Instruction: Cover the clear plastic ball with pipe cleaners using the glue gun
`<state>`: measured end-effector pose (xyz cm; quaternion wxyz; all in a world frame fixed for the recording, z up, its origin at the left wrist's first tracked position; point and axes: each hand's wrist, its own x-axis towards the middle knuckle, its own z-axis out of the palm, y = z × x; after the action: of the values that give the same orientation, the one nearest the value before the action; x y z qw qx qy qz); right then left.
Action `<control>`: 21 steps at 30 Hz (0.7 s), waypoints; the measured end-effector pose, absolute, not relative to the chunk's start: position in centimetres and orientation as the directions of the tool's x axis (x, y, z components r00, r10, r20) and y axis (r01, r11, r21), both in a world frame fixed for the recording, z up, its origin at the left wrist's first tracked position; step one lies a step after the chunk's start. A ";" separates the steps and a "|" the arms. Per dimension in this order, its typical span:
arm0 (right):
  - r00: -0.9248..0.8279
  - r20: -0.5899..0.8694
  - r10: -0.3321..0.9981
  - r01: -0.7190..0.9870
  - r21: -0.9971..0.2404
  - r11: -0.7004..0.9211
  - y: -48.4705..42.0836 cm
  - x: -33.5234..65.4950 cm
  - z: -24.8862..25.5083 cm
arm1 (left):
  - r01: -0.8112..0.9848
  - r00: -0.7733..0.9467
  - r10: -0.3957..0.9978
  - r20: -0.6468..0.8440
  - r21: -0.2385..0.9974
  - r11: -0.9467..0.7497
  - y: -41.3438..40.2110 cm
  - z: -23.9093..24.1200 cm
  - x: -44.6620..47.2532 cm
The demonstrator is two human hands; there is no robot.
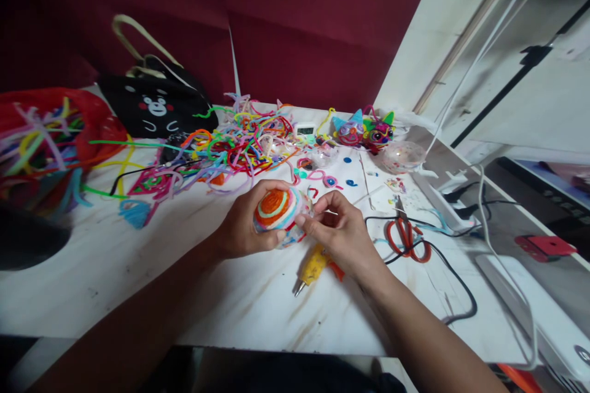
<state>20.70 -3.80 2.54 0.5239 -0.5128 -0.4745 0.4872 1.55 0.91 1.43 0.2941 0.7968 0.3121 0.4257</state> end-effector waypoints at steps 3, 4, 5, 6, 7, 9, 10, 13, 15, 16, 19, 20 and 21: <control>0.081 -0.005 0.997 -0.042 -0.999 -0.002 -3.8 20.6 2.2 | 0.261 0.442 0.751 0.490 0.731 -0.631 1.0 1.1 1.6; 0.088 -0.002 0.996 -0.056 -0.998 0.003 -3.8 20.5 2.1 | 0.265 0.442 0.751 0.490 0.729 -0.631 1.0 1.0 1.7; 0.097 0.001 0.995 -0.072 -0.997 0.008 -3.8 20.5 2.0 | 0.269 0.442 0.752 0.489 0.727 -0.631 1.0 0.9 1.7; 0.105 0.004 0.994 -0.090 -0.996 0.014 -3.8 20.4 1.8 | 0.272 0.438 0.753 0.490 0.727 -0.631 1.0 0.7 1.7; 0.113 0.008 0.994 -0.114 -0.993 0.021 -3.8 20.3 1.7 | 0.274 0.436 0.755 0.490 0.726 -0.630 1.1 0.6 1.8; 0.123 0.008 0.992 -0.173 -0.984 0.029 -3.8 20.0 1.4 | 0.280 0.433 0.758 0.488 0.727 -0.627 1.1 0.4 1.8; 0.124 0.000 0.992 -0.205 -0.978 0.026 -3.8 19.9 1.2 | 0.284 0.433 0.760 0.485 0.726 -0.626 1.1 0.3 1.9; 0.134 -0.042 0.990 -0.290 -0.957 -0.001 -4.0 19.7 0.8 | 0.288 0.435 0.760 0.482 0.725 -0.625 1.1 0.0 2.1; 0.128 -0.071 0.989 -0.339 -0.941 -0.024 -4.1 19.6 0.6 | 0.285 0.438 0.760 0.480 0.728 -0.624 1.1 -0.1 2.2; 0.121 -0.081 0.989 -0.366 -0.930 -0.031 -4.2 19.5 0.5 | 0.282 0.439 0.760 0.479 0.730 -0.623 1.1 -0.2 2.2; 0.098 -0.105 0.990 -0.440 -0.896 -0.051 -4.3 19.3 0.3 | 0.280 0.445 0.761 0.472 0.734 -0.619 1.1 -0.4 2.3; 0.091 -0.111 0.990 -0.461 -0.886 -0.056 -4.3 19.3 0.2 | 0.277 0.447 0.761 0.470 0.736 -0.618 1.1 -0.4 2.3; 0.084 -0.117 0.990 -0.477 -0.876 -0.063 -4.3 19.2 0.2 | 0.273 0.447 0.761 0.470 0.738 -0.617 1.1 -0.4 2.3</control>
<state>19.23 -4.35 0.18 0.6099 -0.4124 -0.3105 0.6013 2.33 1.12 -0.40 0.2944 0.7980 0.3238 0.4142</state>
